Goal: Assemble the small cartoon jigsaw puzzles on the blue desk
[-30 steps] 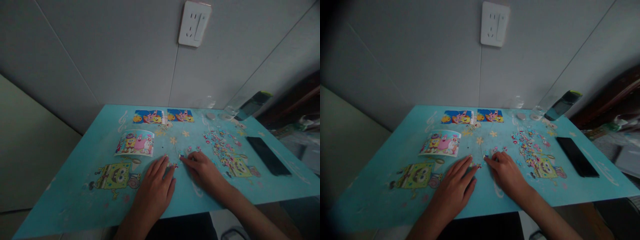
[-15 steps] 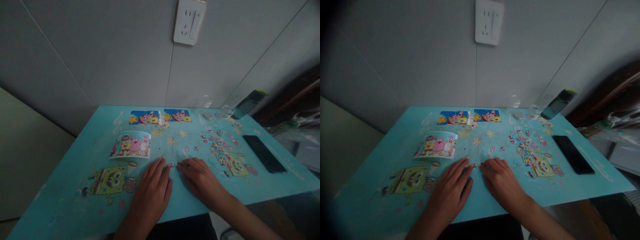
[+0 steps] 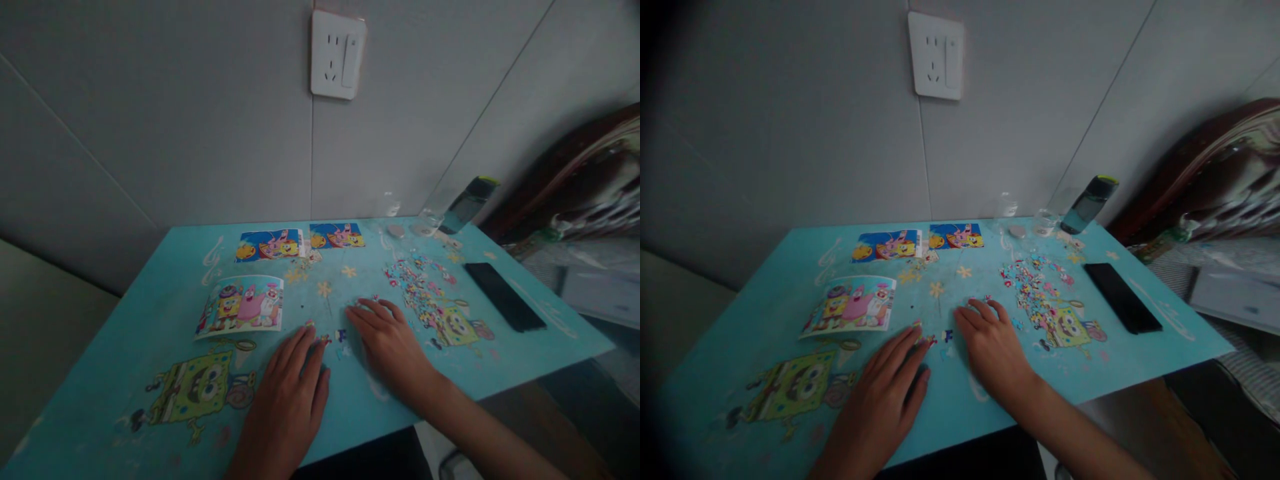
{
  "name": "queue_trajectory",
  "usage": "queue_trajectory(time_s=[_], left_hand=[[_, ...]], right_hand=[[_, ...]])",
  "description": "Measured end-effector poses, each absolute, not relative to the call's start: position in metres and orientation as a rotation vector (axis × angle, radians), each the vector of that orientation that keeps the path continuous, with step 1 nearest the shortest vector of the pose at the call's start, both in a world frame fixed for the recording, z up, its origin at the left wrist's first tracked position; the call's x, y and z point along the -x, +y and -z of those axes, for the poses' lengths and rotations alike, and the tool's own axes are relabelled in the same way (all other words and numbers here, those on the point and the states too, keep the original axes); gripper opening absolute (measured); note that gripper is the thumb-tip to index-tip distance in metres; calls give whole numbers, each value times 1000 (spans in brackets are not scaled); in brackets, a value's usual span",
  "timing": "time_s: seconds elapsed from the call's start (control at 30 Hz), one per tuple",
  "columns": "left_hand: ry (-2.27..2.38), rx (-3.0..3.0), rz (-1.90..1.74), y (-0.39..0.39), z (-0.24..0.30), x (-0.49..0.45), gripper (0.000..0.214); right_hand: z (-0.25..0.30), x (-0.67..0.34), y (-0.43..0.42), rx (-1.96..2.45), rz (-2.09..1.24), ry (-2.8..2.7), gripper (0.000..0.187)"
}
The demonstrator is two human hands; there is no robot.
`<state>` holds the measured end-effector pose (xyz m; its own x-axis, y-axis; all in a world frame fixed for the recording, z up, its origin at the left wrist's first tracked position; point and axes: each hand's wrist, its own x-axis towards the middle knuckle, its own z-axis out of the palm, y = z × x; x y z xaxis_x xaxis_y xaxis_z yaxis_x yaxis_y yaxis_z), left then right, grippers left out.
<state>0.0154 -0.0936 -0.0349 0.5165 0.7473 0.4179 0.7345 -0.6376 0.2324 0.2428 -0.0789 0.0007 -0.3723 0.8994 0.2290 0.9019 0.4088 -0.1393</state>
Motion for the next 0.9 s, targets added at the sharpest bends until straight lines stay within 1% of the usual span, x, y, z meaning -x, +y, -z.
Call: queue_trajectory(time_s=[0.13, 0.3, 0.4, 0.47, 0.57, 0.63, 0.77, 0.9], left_hand=[[1317, -2722, -778, -93, 37, -14, 40], [1310, -2715, -774, -92, 40, -13, 41], [1300, -2735, -791, -91, 41, -12, 41], [1297, -2739, -788, -90, 42, -11, 41], [1284, -2743, -795, -90, 43, -10, 41], [1287, -2746, -794, -90, 44, -10, 40], [1310, -2733, -772, -91, 43, -11, 40], [1316, -2734, -767, -92, 44, -11, 40]], right_hand=[[3, -258, -73, 1678, 57, -2365, 55], [4, -270, -71, 1620, 7, -2397, 57], [-1, -285, -69, 1696, 8, -2306, 53], [-6, -303, -63, 1829, 60, -2165, 45], [-11, -336, -40, 2005, 117, -1999, 36], [-10, -353, -21, 2099, 72, -1946, 33], [-2, -362, 3, 2083, -3, -1939, 31], [9, -360, 7, 2052, -36, -1890, 29]])
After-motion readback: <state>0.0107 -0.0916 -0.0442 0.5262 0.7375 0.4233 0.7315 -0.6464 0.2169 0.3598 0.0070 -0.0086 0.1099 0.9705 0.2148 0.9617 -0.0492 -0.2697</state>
